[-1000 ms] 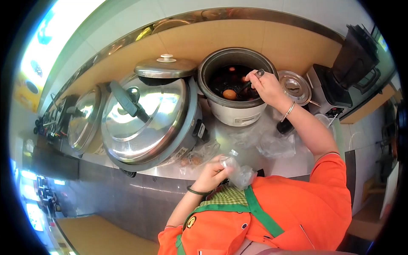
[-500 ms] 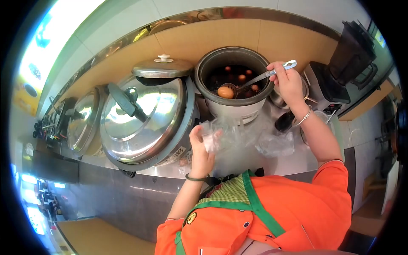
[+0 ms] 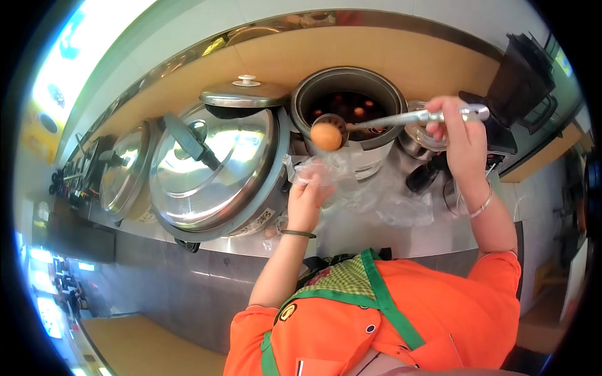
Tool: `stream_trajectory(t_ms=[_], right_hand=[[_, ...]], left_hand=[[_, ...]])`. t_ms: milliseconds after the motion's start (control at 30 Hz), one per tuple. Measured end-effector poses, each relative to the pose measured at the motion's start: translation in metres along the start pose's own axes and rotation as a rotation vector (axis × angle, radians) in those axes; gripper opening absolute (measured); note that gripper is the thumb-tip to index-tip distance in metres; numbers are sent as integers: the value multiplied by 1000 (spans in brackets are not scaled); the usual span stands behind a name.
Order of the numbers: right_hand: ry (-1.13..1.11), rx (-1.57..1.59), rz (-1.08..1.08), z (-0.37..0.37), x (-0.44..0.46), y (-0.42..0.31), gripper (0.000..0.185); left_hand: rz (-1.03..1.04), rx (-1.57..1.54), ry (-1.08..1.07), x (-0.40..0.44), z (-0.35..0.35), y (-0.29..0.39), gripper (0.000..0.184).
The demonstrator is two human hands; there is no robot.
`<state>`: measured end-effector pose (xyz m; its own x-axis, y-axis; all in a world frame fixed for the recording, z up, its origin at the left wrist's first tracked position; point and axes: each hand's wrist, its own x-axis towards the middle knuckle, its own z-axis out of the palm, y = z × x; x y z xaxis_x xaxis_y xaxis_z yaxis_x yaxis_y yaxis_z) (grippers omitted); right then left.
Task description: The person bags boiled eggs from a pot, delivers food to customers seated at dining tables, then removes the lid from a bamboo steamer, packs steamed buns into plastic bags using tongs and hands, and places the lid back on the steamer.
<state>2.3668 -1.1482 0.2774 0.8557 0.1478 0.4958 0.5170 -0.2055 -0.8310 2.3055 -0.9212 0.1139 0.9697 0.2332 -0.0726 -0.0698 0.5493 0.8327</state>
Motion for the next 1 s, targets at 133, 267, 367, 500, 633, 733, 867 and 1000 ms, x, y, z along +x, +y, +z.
stream_trajectory(t_ms=[133, 267, 367, 500, 633, 733, 867, 1000], right_hand=[[-364, 76, -268, 11, -41, -4, 20], [-569, -276, -835, 12, -45, -14, 16], [-809, -329, -1071, 11, -44, -31, 19], [-663, -347, -1147, 2, -34, -33, 21], [-445, -474, -947, 10, -1, -6, 16], [-467, -594, -852, 39, 29, 44, 10], [-576, -665, -773, 59, 47, 91, 8], [-534, -559, -666, 70, 53, 105, 11]], left_hand=[[8, -66, -110, -1, -2, -3, 33], [21, -121, -148, 2, -3, -3, 42], [34, -103, -167, 2, -2, 0, 50], [-7, -138, -292, 0, -6, -7, 47], [-75, -278, -248, 1, -20, -15, 41], [-84, -319, -278, -4, -21, -11, 39], [-57, -304, -264, -5, -24, -8, 36], [-63, -304, -241, -6, -25, -7, 34]])
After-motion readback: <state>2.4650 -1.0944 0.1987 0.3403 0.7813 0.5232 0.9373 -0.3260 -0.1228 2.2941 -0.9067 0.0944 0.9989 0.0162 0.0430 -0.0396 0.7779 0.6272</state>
